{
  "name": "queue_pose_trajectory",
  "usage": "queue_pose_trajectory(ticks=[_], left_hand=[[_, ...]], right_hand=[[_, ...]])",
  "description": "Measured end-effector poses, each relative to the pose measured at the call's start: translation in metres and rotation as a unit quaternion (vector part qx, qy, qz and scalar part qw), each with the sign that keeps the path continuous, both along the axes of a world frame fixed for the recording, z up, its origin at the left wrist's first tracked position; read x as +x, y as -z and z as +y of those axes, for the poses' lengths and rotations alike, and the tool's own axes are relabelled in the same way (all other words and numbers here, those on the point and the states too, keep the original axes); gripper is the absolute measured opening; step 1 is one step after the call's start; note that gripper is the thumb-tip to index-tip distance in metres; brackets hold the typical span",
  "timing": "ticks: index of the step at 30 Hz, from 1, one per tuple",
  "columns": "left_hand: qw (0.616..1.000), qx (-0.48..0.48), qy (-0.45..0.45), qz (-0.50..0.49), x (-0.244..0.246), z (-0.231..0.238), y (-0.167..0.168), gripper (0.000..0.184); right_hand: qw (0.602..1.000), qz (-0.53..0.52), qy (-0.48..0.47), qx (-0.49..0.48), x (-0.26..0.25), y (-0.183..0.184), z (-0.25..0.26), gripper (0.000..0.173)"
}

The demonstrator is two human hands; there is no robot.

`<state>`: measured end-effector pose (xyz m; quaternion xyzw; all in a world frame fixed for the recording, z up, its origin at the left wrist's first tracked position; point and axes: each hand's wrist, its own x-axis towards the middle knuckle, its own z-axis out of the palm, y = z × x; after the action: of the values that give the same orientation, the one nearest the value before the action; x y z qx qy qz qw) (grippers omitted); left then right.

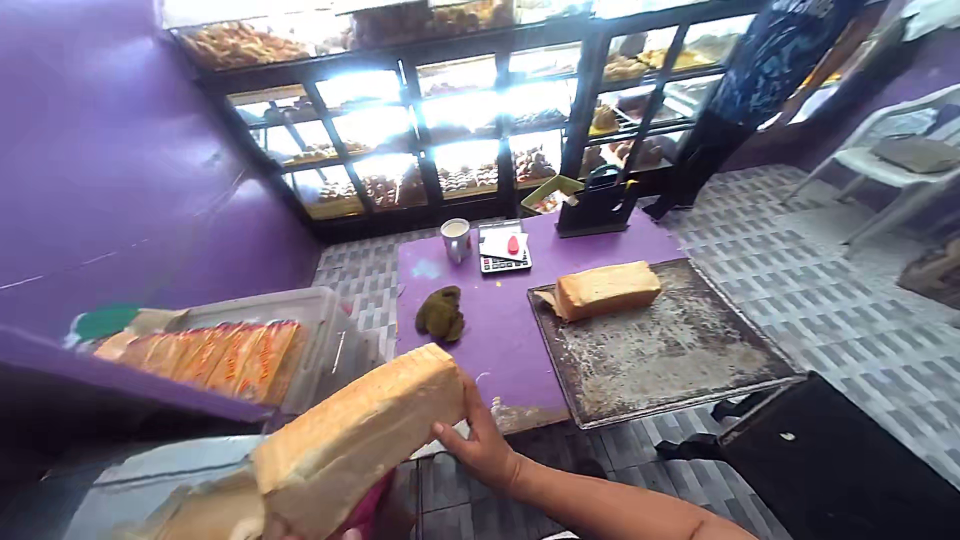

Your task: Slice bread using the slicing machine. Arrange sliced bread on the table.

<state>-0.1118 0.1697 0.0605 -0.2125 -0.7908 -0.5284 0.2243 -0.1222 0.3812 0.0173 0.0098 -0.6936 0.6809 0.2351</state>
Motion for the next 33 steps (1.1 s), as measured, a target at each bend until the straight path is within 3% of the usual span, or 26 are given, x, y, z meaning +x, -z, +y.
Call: queue_pose_trajectory(ticks=[4, 9, 16, 24, 33], left_hand=[[0.994, -0.068, 0.046, -0.076, -0.001, 0.101, 0.015, 0.11], [0.972, -0.106, 0.155, -0.142, 0.007, 0.231, 0.045, 0.106], [0.937, -0.091, 0.22, -0.257, 0.021, 0.359, 0.087, 0.104], [0.898, -0.106, 0.191, -0.383, 0.008, 0.418, 0.096, 0.095], [0.859, -0.13, 0.184, -0.46, -0.02, 0.424, 0.098, 0.085]], right_hand=[[0.991, -0.064, 0.113, 0.007, 0.036, 0.011, 0.105, 0.085], [0.966, -0.148, 0.213, -0.008, 0.095, 0.033, 0.233, 0.086], [0.925, -0.272, 0.265, 0.003, 0.127, 0.052, 0.349, 0.084], [0.912, -0.359, 0.196, 0.024, 0.109, 0.067, 0.417, 0.079], [0.899, -0.417, 0.135, 0.005, 0.088, 0.066, 0.438, 0.07]])
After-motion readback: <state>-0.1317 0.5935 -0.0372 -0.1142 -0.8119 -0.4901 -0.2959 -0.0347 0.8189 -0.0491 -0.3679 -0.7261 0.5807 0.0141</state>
